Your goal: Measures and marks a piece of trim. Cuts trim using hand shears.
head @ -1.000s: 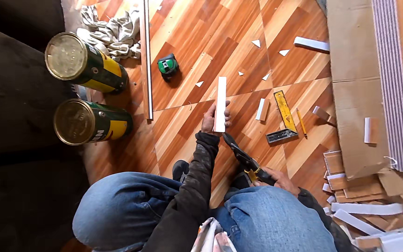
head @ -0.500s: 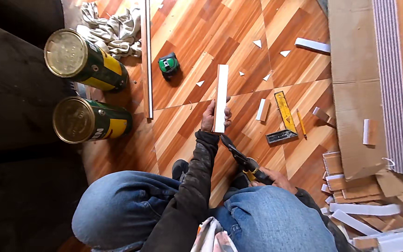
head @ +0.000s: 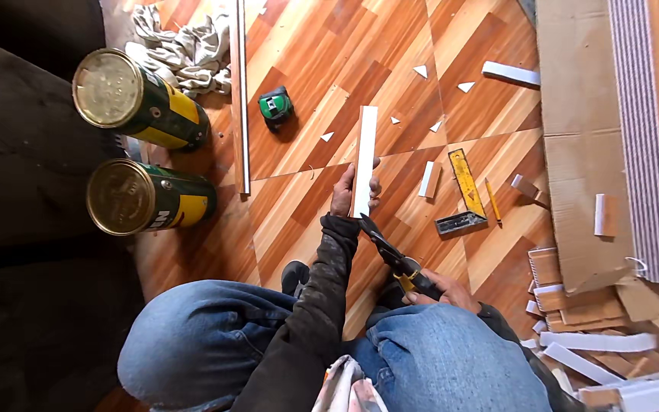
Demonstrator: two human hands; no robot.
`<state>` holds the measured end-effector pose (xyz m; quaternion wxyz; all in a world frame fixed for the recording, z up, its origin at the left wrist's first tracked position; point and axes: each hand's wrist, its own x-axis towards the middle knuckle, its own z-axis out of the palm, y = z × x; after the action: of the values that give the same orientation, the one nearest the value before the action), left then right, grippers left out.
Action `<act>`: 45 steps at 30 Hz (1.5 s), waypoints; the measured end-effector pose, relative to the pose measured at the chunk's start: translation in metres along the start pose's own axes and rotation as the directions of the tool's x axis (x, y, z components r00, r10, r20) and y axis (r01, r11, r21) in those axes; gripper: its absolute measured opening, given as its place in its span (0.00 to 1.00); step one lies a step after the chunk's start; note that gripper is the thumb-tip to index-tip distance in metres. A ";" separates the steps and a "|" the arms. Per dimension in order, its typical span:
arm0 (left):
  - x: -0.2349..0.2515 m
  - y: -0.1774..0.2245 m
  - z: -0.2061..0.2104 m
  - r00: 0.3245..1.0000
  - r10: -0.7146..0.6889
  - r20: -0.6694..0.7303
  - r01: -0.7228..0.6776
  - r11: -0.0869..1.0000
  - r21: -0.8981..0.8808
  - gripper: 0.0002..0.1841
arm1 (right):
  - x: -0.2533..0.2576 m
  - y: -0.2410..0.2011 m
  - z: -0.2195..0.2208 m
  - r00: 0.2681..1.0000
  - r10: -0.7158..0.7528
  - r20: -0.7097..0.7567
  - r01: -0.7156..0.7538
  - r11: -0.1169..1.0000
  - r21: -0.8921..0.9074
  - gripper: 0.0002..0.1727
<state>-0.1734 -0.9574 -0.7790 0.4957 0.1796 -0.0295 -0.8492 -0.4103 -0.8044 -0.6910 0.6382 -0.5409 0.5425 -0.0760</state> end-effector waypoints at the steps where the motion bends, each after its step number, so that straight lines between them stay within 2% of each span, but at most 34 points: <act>1: 0.000 0.000 0.000 1.000 0.000 0.001 0.000 1.000 0.007 0.32 | 0.000 0.000 0.001 1.000 -0.006 -0.005 0.006 1.000 0.006 0.19; 9: 0.001 -0.002 -0.001 1.000 -0.008 -0.014 0.008 0.999 -0.036 0.32 | 0.002 0.002 0.002 0.999 -0.033 -0.016 0.033 0.999 -0.002 0.19; 19: 0.000 -0.001 0.008 0.998 0.008 -0.061 -0.007 1.000 0.015 0.32 | -0.003 -0.003 0.008 0.990 -0.060 -0.129 0.048 0.994 -0.095 0.20; 23: 0.001 -0.003 0.008 0.999 0.009 -0.041 -0.007 0.998 0.064 0.31 | -0.002 -0.004 0.008 0.992 -0.029 -0.126 0.025 0.999 -0.030 0.20; 27: 0.000 -0.007 0.010 0.999 -0.020 -0.045 0.023 0.998 0.065 0.32 | 0.001 -0.003 0.008 0.995 -0.034 -0.096 0.044 0.994 0.100 0.15; 31: -0.001 -0.008 0.012 0.998 -0.024 -0.052 0.028 0.996 0.079 0.31 | 0.002 0.001 0.008 0.991 -0.060 -0.116 0.062 0.998 0.012 0.20; 35: 0.000 -0.008 0.015 0.998 -0.039 -0.055 0.042 0.998 0.054 0.31 | -0.001 -0.001 0.009 0.983 -0.075 -0.169 0.066 0.996 -0.061 0.22; 45: -0.003 -0.011 0.021 0.990 -0.045 -0.130 0.058 0.994 0.092 0.31 | -0.002 0.001 0.009 0.979 -0.078 -0.187 0.083 0.996 0.018 0.20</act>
<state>-0.1878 -0.9517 -0.7612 0.4653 0.2579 -0.0336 -0.8461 -0.4043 -0.7973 -0.6921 0.5880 -0.5446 0.5766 -0.1589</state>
